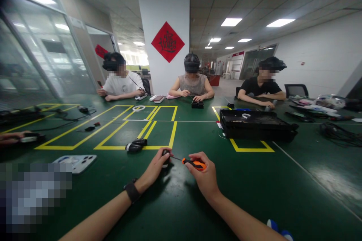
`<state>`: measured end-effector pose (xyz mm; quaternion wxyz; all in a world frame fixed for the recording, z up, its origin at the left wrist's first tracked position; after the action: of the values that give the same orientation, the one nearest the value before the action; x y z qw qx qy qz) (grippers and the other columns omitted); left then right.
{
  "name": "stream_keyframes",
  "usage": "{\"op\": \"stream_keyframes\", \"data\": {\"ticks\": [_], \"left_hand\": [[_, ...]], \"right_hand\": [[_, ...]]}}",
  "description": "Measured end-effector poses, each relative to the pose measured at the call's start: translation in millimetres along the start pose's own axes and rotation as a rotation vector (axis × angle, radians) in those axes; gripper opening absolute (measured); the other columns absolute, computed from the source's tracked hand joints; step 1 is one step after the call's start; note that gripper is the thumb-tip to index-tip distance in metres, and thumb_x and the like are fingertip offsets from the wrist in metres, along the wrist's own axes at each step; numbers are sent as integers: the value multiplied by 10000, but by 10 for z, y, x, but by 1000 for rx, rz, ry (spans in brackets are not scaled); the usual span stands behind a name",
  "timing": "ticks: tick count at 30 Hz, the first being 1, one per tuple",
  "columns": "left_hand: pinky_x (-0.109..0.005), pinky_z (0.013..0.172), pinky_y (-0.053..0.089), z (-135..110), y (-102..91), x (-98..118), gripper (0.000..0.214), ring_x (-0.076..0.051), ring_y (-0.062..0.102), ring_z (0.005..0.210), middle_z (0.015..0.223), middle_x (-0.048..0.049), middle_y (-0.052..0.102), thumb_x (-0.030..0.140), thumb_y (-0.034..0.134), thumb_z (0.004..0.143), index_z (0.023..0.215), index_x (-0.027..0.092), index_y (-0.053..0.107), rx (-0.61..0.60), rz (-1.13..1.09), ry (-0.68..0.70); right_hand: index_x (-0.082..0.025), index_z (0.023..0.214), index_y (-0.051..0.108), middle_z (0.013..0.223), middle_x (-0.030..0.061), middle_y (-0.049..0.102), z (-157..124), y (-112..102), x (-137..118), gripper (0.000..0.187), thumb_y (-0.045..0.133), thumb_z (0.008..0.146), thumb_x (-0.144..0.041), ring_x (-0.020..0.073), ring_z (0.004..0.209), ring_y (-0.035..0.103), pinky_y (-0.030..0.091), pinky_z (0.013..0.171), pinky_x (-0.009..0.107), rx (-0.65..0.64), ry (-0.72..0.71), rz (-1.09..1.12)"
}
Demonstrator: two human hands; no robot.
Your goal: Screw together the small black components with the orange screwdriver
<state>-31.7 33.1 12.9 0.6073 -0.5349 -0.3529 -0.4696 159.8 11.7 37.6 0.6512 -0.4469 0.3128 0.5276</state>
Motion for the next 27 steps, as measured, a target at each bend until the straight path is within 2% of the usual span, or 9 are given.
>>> {"op": "stream_keyframes", "data": {"ticks": [3, 6, 9, 14, 16, 18, 20, 24, 27], "left_hand": [[-267, 737, 436, -29, 45, 38, 310, -144, 542, 813, 894, -23, 583, 440, 336, 854, 998, 209, 485, -22, 3, 51], [-269, 723, 431, -27, 72, 35, 314, -145, 540, 775, 855, -24, 583, 454, 361, 843, 957, 194, 495, -23, -13, 50], [-269, 737, 423, -17, 66, 12, 303, -135, 541, 746, 846, -26, 581, 451, 379, 840, 919, 183, 495, 7, -64, 52], [-248, 681, 433, -28, 68, -12, 280, -114, 552, 716, 900, -31, 564, 438, 394, 842, 934, 187, 475, -54, -236, 49], [-240, 666, 433, -31, 69, -12, 268, -109, 554, 711, 912, -33, 562, 427, 405, 842, 935, 187, 478, -79, -274, 43], [-234, 668, 432, -27, 67, -10, 251, -105, 555, 710, 915, -34, 568, 411, 427, 837, 927, 184, 487, -91, -291, 42], [-230, 669, 431, -19, 65, -12, 239, -102, 555, 708, 924, -35, 574, 394, 457, 826, 936, 184, 492, -99, -315, 34], [-222, 652, 435, -1, 53, -26, 251, -96, 556, 688, 912, -30, 580, 379, 500, 805, 968, 188, 494, -100, -388, -10], [-210, 624, 431, 7, 33, -27, 249, -95, 558, 682, 887, -28, 584, 396, 497, 802, 928, 181, 507, -79, -411, -23]], "right_hand": [[-199, 820, 610, 844, 34, 556, -89, 53, -93, 137, 532, 804, -310, 156, 767, 558, 454, 697, 277, -62, -98, 50], [-197, 876, 572, 783, 21, 529, -157, 111, -72, 162, 459, 847, -309, 126, 656, 526, 437, 598, 249, -62, -77, 74], [-196, 908, 513, 679, -17, 497, -190, 164, -31, 115, 477, 830, -272, 104, 547, 469, 393, 516, 227, -112, -70, 114], [-181, 748, 593, 746, 14, 494, -216, 175, -110, 60, 540, 766, -203, 137, 692, 488, 398, 635, 265, -209, -282, 66], [-189, 818, 615, 768, 20, 496, -214, 170, -107, 111, 514, 792, -226, 144, 720, 490, 399, 653, 270, -216, -256, 80], [-203, 964, 574, 716, 1, 495, -206, 165, -71, 179, 461, 832, -247, 126, 637, 477, 395, 595, 252, -205, -157, 145], [-208, 1005, 531, 669, -18, 489, -199, 162, -41, 188, 446, 841, -240, 112, 570, 459, 387, 550, 237, -200, -87, 205], [-184, 784, 600, 784, 20, 511, -196, 159, -79, 88, 531, 786, -237, 146, 738, 503, 407, 686, 275, -232, -193, 149], [-199, 939, 596, 776, 18, 511, -196, 165, -70, 196, 450, 835, -277, 138, 700, 496, 406, 645, 269, -247, -157, 178]]}}
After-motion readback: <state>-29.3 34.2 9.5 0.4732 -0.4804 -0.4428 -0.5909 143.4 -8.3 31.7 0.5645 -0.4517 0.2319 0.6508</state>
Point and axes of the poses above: each hand's wrist, its own z-axis towards the middle knuckle, its own y-axis out of the palm, x = y × z, the point moved 3 cm from there along z, towards the middle knuckle
